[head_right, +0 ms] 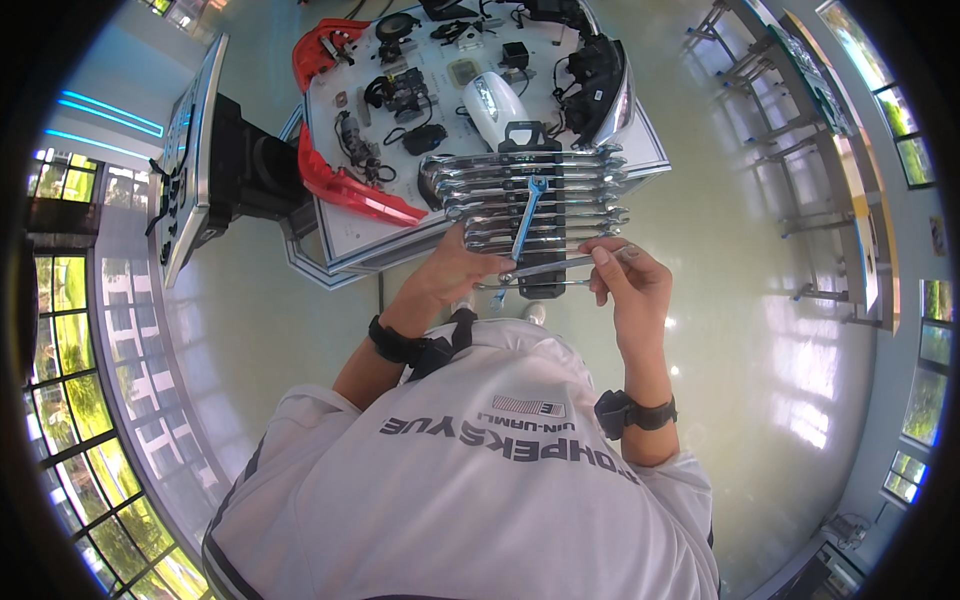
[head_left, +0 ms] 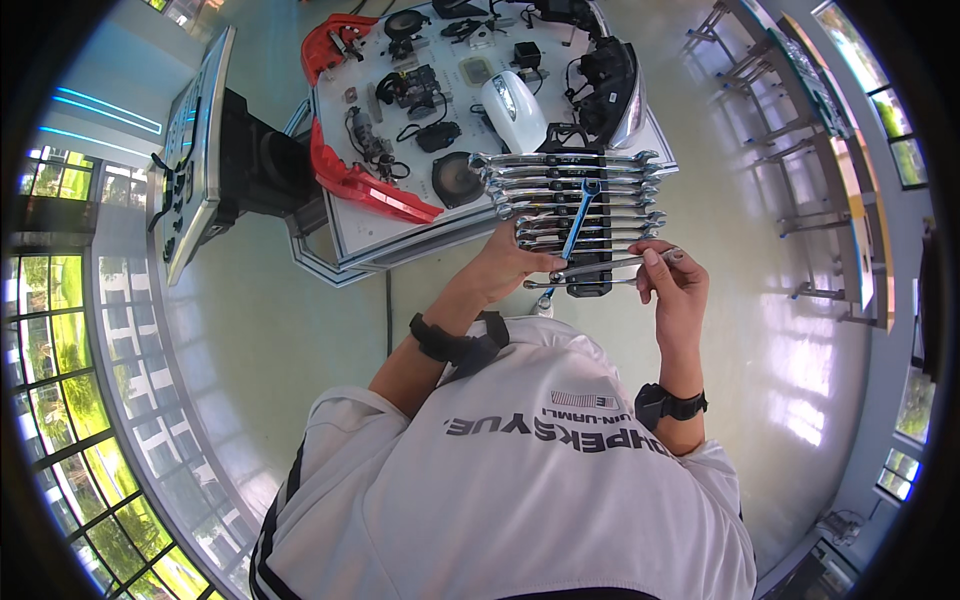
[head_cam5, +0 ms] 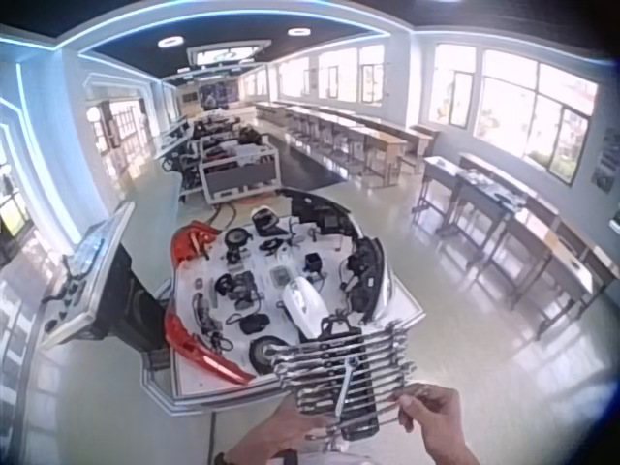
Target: The person selects various wrenches from a green tool kit and arranges them on a workbench. They then pick up a red car taillight assembly and use a wrench to tighten bolts on its internal components.
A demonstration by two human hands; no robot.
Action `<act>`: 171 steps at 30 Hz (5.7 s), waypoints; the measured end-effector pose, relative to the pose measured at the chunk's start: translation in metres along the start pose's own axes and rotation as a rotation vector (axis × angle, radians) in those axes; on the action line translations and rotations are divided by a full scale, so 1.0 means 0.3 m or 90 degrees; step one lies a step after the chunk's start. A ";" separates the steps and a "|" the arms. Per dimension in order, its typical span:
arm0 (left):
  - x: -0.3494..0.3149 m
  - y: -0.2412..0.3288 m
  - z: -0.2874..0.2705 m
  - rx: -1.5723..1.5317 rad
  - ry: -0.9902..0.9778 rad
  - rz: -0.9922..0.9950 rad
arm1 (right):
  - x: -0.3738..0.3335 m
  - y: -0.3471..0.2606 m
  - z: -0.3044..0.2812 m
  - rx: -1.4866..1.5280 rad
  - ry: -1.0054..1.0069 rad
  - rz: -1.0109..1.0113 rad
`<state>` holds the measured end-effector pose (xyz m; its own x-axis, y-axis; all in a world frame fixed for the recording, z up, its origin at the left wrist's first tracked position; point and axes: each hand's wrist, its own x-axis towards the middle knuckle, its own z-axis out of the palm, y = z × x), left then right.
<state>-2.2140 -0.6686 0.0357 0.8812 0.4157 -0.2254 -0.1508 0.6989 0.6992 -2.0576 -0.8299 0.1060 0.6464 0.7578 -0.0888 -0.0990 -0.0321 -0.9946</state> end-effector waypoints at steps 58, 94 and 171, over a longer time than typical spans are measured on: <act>-0.027 -0.024 0.006 0.046 -0.036 -0.009 | 0.167 -0.151 0.056 -0.699 -0.364 -0.456; -0.058 -0.020 0.016 0.018 -0.006 0.034 | -0.021 -0.019 0.023 -0.517 0.035 -0.260; 1.090 -0.019 0.258 0.193 -0.265 -0.182 | 0.766 0.205 -0.569 0.421 0.102 0.164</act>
<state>-1.8902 -0.5817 0.0105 0.9789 -0.0707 -0.1915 0.1996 0.5270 0.8261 -1.7861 -0.7688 0.0152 0.6387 0.6728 -0.3734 -0.6671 0.2422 -0.7045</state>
